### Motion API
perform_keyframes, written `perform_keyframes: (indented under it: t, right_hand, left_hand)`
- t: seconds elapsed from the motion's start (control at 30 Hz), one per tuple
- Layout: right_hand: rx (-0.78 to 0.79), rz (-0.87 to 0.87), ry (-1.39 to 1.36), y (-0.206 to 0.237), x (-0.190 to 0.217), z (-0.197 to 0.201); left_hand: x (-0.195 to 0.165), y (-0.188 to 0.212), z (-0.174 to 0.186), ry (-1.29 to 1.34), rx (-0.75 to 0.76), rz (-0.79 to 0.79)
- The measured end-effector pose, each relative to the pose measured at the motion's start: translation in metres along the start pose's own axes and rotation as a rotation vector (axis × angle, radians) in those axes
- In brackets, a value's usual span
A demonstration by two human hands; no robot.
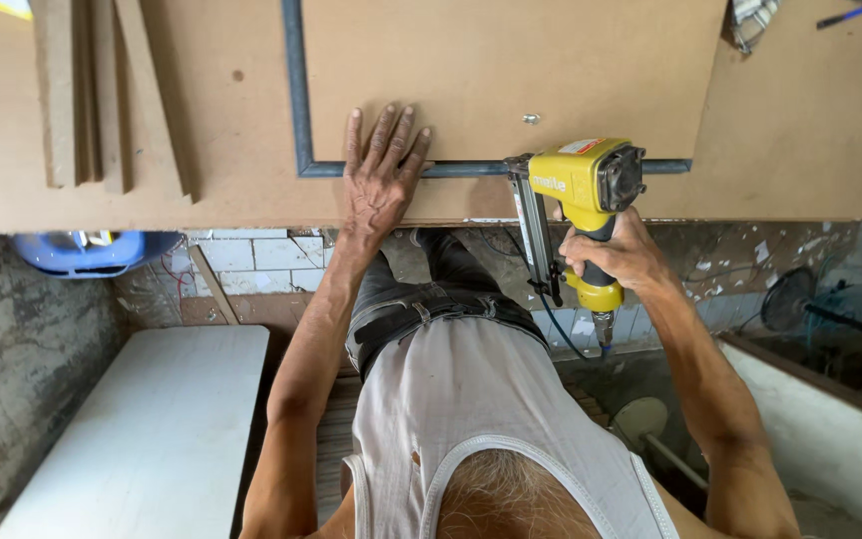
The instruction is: The person assembles picture frames by attaching dark trim pieces to a backing board using a pneumatic nail gun. They repeatedly position the trim, staple it in place, flip the frame to wipe the glass with a cloth, and then stack the completed unit.
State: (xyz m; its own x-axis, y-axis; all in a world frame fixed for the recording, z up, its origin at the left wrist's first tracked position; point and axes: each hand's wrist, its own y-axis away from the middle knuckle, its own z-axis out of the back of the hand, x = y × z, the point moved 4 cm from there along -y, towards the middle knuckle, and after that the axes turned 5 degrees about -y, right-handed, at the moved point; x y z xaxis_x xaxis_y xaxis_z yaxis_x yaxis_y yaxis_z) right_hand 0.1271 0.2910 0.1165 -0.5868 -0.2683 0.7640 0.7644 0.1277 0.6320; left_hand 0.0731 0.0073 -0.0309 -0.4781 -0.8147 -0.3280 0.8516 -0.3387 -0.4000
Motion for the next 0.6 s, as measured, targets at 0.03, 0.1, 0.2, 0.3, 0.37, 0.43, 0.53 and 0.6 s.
perform_keyframes:
  t: [0.03,0.1,0.2,0.3,0.37,0.43,0.53,0.6]
  right_hand:
    - [-0.015,-0.001,-0.028,0.002,-0.008,0.011]
    - [-0.039,-0.010,-0.078,0.005,-0.022,0.031]
    - [-0.034,-0.014,-0.132,0.005,-0.039,0.052]
    - [0.023,0.013,-0.137,0.003,-0.045,0.059]
    - [0.026,-0.016,-0.098,0.002,-0.046,0.062]
    - [0.028,-0.027,-0.080,0.001,-0.044,0.062]
    - [0.026,-0.035,-0.085,-0.001,-0.039,0.062]
    - [0.019,-0.063,-0.070,-0.002,-0.037,0.062]
  left_hand:
    - [-0.016,-0.008,-0.013,-0.011,0.031,-0.040]
    - [-0.049,-0.022,-0.037,0.019,0.070,-0.113]
    - [-0.085,-0.036,-0.063,0.072,0.109,-0.188]
    - [-0.099,-0.039,-0.073,0.078,0.128,-0.203]
    - [-0.100,-0.039,-0.074,0.077,0.120,-0.205]
    - [-0.099,-0.039,-0.072,0.094,0.108,-0.197]
    - [-0.098,-0.039,-0.070,0.095,0.111,-0.198]
    - [-0.097,-0.040,-0.069,0.100,0.118,-0.190]
